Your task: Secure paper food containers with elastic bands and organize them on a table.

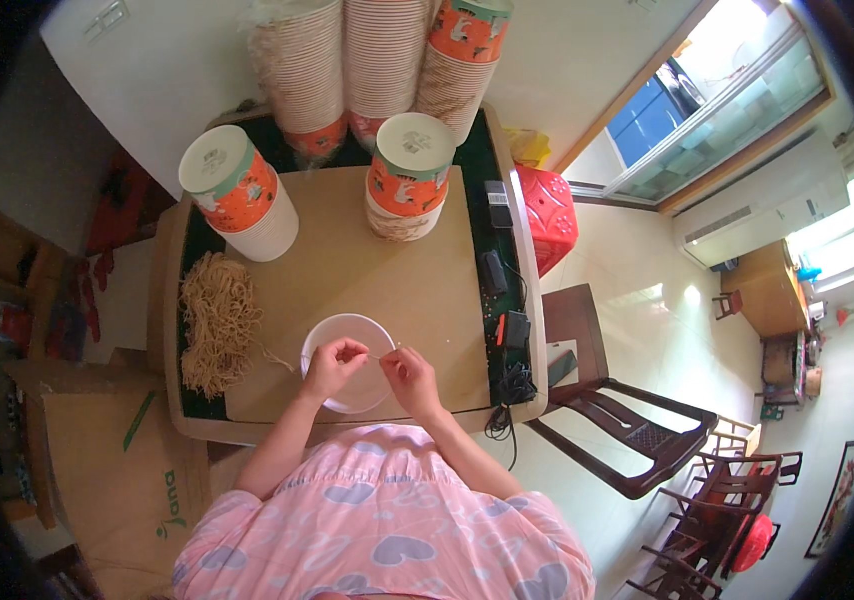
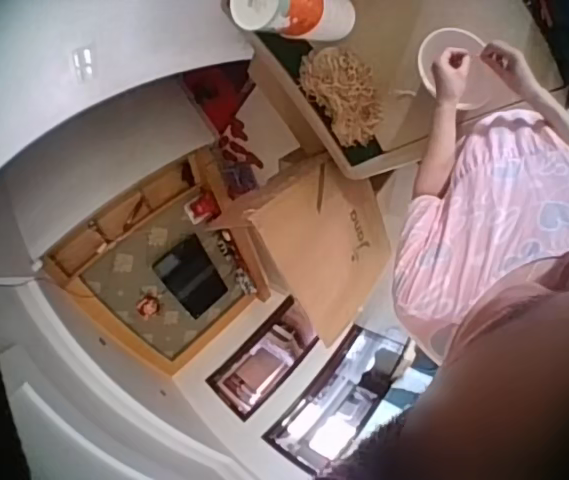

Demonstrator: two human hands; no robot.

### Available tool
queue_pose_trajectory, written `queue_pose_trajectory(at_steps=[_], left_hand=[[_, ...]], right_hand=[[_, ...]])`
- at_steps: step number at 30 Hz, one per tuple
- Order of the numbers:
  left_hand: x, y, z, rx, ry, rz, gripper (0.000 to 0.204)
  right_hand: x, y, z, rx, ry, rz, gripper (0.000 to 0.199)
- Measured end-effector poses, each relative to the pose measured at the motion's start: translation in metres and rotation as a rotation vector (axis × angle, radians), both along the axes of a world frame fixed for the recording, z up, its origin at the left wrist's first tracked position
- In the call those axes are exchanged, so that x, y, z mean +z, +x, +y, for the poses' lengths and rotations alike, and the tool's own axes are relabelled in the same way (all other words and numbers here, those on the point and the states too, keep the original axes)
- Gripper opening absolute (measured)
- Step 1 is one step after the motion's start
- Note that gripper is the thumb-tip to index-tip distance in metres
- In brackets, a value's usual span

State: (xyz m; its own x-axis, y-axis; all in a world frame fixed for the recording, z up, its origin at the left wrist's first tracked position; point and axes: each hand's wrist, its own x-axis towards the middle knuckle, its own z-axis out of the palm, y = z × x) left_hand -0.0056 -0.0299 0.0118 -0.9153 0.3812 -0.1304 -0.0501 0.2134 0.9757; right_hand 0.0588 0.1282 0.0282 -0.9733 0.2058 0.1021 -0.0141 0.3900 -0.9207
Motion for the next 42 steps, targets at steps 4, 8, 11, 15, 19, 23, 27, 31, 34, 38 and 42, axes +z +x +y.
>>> queue_pose_trajectory(at_steps=[4, 8, 11, 15, 19, 23, 27, 31, 34, 38, 42], left_hand=[[-0.004, 0.004, 0.004, -0.027, 0.111, -0.066, 0.009], [-0.001, 0.006, 0.007, -0.077, 0.088, -0.097, 0.013], [0.001, 0.007, 0.005, -0.091, 0.090, -0.151, 0.014], [0.004, 0.008, 0.008, -0.041, 0.150, -0.181, 0.013], [0.000, 0.007, 0.008, 0.012, 0.108, -0.128, 0.012], [-0.001, 0.008, 0.006, -0.004, 0.099, -0.128, 0.011], [-0.002, 0.010, 0.007, -0.018, 0.150, -0.068, 0.009], [0.006, 0.010, 0.010, -0.023, 0.159, -0.102, 0.009], [0.006, 0.011, 0.011, -0.015, 0.163, -0.102, 0.008], [0.006, 0.010, 0.010, 0.029, 0.092, -0.026, 0.009], [0.010, 0.009, 0.011, 0.094, 0.097, -0.002, 0.012]], right_hand=[[-0.002, 0.000, 0.000, 0.000, -0.027, -0.007, 0.005], [-0.007, 0.001, -0.001, -0.010, -0.038, -0.025, 0.005], [-0.001, 0.002, -0.003, -0.004, -0.112, -0.072, 0.005], [-0.001, 0.002, -0.005, -0.020, -0.100, -0.088, 0.005], [-0.010, 0.002, -0.003, -0.049, -0.098, 0.000, 0.004], [-0.010, 0.002, -0.002, -0.046, -0.101, -0.014, 0.004], [-0.011, 0.003, -0.004, -0.041, -0.121, -0.020, 0.005], [-0.010, 0.003, -0.005, -0.023, -0.114, -0.052, 0.005], [-0.008, 0.003, -0.005, -0.015, -0.101, -0.065, 0.006], [-0.001, 0.003, -0.004, 0.005, -0.038, -0.041, 0.005], [0.003, 0.003, -0.004, 0.023, -0.026, -0.004, 0.006]])
